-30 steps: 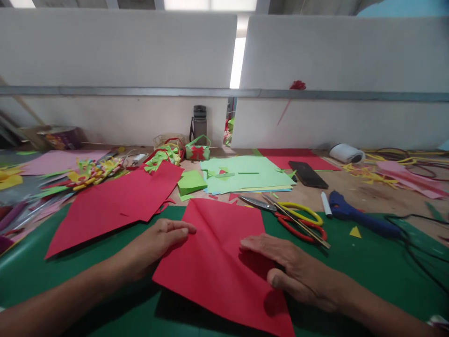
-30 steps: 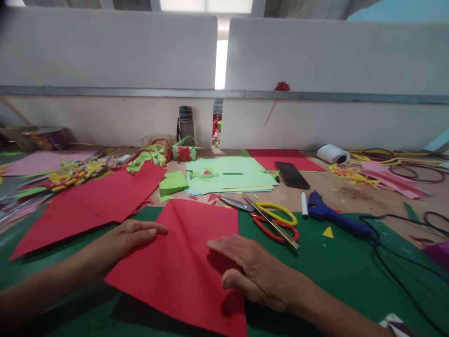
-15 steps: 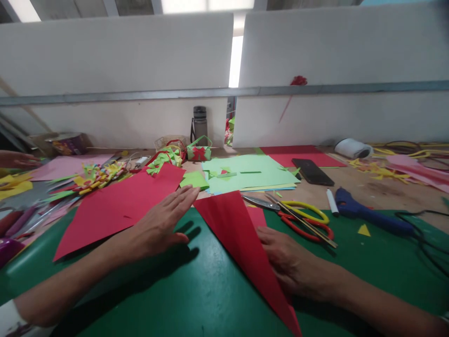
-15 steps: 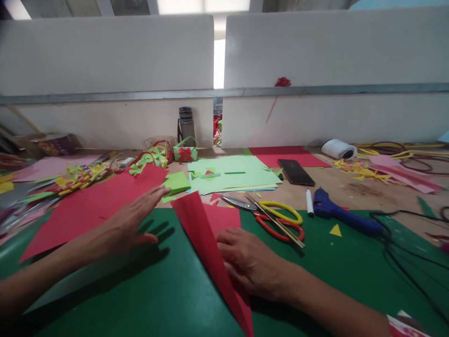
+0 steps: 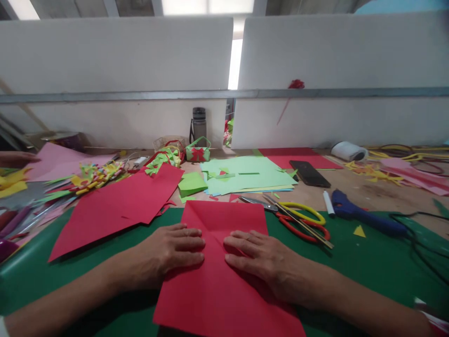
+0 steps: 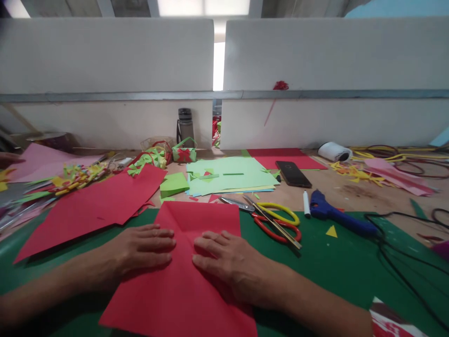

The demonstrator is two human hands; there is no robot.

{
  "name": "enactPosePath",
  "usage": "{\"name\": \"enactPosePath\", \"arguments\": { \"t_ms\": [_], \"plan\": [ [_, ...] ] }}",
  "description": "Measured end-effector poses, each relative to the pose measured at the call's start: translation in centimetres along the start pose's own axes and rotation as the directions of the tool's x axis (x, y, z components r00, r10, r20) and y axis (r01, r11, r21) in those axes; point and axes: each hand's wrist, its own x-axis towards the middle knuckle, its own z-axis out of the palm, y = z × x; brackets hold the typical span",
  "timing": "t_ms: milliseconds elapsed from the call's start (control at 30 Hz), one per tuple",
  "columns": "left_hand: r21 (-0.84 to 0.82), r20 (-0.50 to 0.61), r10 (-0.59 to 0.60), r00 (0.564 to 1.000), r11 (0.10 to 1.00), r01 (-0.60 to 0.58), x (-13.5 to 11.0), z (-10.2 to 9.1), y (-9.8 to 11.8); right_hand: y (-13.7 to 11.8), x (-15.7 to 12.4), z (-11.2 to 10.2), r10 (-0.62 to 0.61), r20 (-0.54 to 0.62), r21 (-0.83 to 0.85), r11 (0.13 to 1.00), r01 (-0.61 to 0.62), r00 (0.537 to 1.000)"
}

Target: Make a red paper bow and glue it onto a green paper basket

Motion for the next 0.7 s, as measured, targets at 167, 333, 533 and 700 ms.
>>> {"name": "enactPosePath", "arguments": {
  "t_ms": [167, 333, 533, 700],
  "plan": [
    [-0.065, -0.035, 0.012, 0.999, 0.998, -0.014, -0.8, 0.5, 0.8, 0.7, -1.4, -0.8, 0.146, 0.026, 0.362, 0.921, -0.145, 0.989],
    [-0.064, -0.083, 0.078, 0.994, 0.994, -0.084, -1.4, 0.5, 1.3, 1.4, -2.9, -1.3, 0.246, 0.027, 0.594, 0.776, -0.213, 0.969],
    [-0.096, -0.145, -0.087, 0.986, 0.993, 0.073, -2.9, 1.1, 1.6, 1.7, -4.0, -1.7, 0.322, 0.104, 0.819, 0.509, -0.265, 0.941],
    [-0.276, -0.067, -0.24, 0.969, 0.937, 0.213, -2.1, 0.2, 2.8, 2.4, -4.1, -1.5, 0.43, 0.057, 0.81, 0.508, -0.293, 0.901]
  ]
}}
